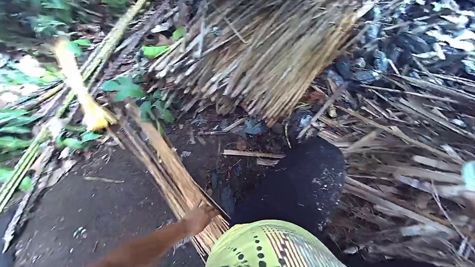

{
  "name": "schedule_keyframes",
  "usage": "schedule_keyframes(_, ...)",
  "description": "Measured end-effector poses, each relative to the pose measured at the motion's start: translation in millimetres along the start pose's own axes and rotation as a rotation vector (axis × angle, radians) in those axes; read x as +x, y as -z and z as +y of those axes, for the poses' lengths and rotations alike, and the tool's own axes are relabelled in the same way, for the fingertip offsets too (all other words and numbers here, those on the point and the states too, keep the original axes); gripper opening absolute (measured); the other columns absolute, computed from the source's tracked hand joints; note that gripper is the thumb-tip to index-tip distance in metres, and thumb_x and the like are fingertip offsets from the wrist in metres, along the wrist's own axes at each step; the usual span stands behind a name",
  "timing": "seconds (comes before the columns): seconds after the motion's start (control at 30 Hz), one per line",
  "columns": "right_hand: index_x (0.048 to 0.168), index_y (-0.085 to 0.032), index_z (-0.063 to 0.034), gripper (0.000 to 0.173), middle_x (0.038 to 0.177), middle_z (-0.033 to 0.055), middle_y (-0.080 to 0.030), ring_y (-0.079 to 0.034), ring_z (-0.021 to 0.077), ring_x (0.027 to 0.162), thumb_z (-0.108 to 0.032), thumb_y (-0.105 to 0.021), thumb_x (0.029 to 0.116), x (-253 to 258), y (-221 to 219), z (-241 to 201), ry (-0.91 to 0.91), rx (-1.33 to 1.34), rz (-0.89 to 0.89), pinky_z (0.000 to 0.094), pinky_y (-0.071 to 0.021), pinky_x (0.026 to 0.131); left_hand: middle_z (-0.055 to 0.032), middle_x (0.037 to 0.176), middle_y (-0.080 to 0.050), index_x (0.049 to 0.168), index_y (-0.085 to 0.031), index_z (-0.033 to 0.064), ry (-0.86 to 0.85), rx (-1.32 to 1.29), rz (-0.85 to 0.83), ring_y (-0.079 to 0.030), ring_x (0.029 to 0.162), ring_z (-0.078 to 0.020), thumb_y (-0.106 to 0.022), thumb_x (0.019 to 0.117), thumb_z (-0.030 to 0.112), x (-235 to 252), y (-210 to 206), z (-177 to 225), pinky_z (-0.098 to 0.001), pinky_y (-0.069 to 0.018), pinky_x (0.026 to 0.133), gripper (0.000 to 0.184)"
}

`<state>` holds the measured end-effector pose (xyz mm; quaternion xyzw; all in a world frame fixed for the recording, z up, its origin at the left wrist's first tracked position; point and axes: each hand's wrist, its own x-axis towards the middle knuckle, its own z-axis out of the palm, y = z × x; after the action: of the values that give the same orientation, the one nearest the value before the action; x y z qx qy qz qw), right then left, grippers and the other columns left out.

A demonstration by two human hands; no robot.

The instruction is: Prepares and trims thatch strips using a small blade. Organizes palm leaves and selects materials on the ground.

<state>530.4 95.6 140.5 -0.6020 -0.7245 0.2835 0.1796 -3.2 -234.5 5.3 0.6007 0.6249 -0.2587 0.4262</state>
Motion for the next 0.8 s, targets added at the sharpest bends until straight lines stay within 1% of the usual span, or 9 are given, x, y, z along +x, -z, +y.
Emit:
schedule_keyframes(0.07, 0.143, -0.047, 0.0095, 0.052, 0.118, 0.0386, -0.061, -0.065, 0.0484, 0.099, -0.027, -0.051, 0.1066, -2.5, -3.9, -6.2, -0.092, -0.076, -0.073, 0.0641, -0.0489, 0.091, -0.0205, 0.149, -0.053, 0.149, -0.052, 0.0103, 0.001, -0.122, 0.186, -0.048, 0.140, -0.0406, -0.047, 0.1088, 0.022, 32.9, 43.3, 4.6, -0.0619, -0.0322, 0.117, 0.043)
schedule_keyframes(0.2, 0.128, -0.061, 0.0058, 0.044, 0.095, 0.0352, -0.066, -0.065, 0.0535, 0.083, -0.032, -0.053, 0.1061, -4.6, -6.0, -8.0, -0.138, -0.166, -0.093, 0.0747, -0.0449, 0.077, -0.0229, 0.148, -0.053, 0.151, -0.049, 0.0072, 0.001, -0.247, 0.471, -0.053, 0.135, -0.0406, -0.044, 0.1100, 0.025, 118.7, 164.7, 12.9, -0.0580, -0.0411, 0.113, 0.045)
schedule_keyframes(0.27, 0.138, -0.059, -0.0011, 0.045, 0.093, 0.0339, -0.067, -0.065, 0.0534, 0.081, -0.033, -0.051, 0.1071, -5.9, -7.2, -11.3, -0.177, -0.186, -0.113, 0.0754, -0.0443, 0.075, -0.0244, 0.146, -0.054, 0.150, -0.050, 0.0056, 0.012, -0.262, 0.568, -0.054, 0.134, -0.0416, -0.047, 0.1090, 0.023, 167.5, 220.0, 15.3, -0.0586, -0.0421, 0.112, 0.044)
schedule_keyframes(0.37, 0.155, -0.045, -0.0126, 0.053, 0.098, 0.0340, -0.067, -0.065, 0.0547, 0.085, -0.033, -0.052, 0.1072, -4.0, -11.2, -17.5, -0.288, -0.236, -0.173, 0.0757, -0.0449, 0.077, -0.0265, 0.145, -0.053, 0.148, -0.050, 0.0039, 0.045, -0.225, 0.644, -0.055, 0.131, -0.0451, -0.050, 0.1075, 0.019, 239.2, 289.4, 24.2, -0.0630, -0.0448, 0.106, 0.043)
schedule_keyframes(0.53, 0.153, -0.049, -0.0178, 0.052, 0.098, 0.0306, -0.070, -0.067, 0.0546, 0.086, -0.037, -0.055, 0.1055, -0.6, -17.6, -25.3, -0.342, -0.341, -0.182, 0.0750, -0.0466, 0.076, -0.0277, 0.145, -0.053, 0.146, -0.052, 0.0038, 0.133, -0.118, 0.671, -0.054, 0.131, -0.0478, -0.051, 0.1060, 0.018, 317.5, 362.9, 72.0, -0.0654, -0.0465, 0.103, 0.043)
schedule_keyframes(0.6, 0.153, -0.050, -0.0201, 0.051, 0.096, 0.0287, -0.071, -0.067, 0.0535, 0.085, -0.038, -0.055, 0.1053, 0.0, -18.0, -28.0, -0.361, -0.354, -0.165, 0.0735, -0.0477, 0.074, -0.0306, 0.151, -0.045, 0.147, -0.051, 0.0020, 0.171, -0.096, 0.773, -0.044, 0.139, -0.0513, -0.062, 0.1008, 0.018, 340.0, 379.1, 77.9, -0.0673, -0.0375, 0.110, 0.051)
schedule_keyframes(0.67, 0.152, -0.051, -0.0194, 0.051, 0.093, 0.0272, -0.071, -0.068, 0.0522, 0.081, -0.039, -0.055, 0.1048, 0.2, -19.8, -27.7, -0.354, -0.350, -0.133, 0.0725, -0.0485, 0.072, -0.0310, 0.161, -0.030, 0.152, -0.045, 0.0031, 0.233, -0.141, 0.894, -0.025, 0.149, -0.0532, -0.069, 0.0948, 0.024, 362.4, 393.9, 64.8, -0.0728, -0.0210, 0.116, 0.066)
schedule_keyframes(0.73, 0.149, -0.054, -0.0158, 0.052, 0.090, 0.0260, -0.071, -0.068, 0.0510, 0.077, -0.041, -0.054, 0.1037, -1.8, -23.0, -24.0, -0.315, -0.336, -0.076, 0.0725, -0.0486, 0.069, -0.0322, 0.166, -0.016, 0.160, -0.031, 0.0044, 0.307, -0.206, 0.988, -0.010, 0.153, -0.0548, -0.072, 0.0927, 0.036, 370.6, 409.9, 45.6, -0.0767, -0.0083, 0.117, 0.085)
schedule_keyframes(0.8, 0.146, -0.057, -0.0126, 0.054, 0.086, 0.0236, -0.071, -0.068, 0.0479, 0.071, -0.044, -0.050, 0.1023, -2.8, -24.2, -18.9, -0.272, -0.335, -0.022, 0.0709, -0.0490, 0.065, -0.0306, 0.168, -0.008, 0.163, -0.022, 0.0047, 0.351, -0.211, 1.108, -0.003, 0.155, -0.0513, -0.069, 0.0925, 0.045, 366.3, 426.3, 23.8, -0.0769, -0.0036, 0.117, 0.094)
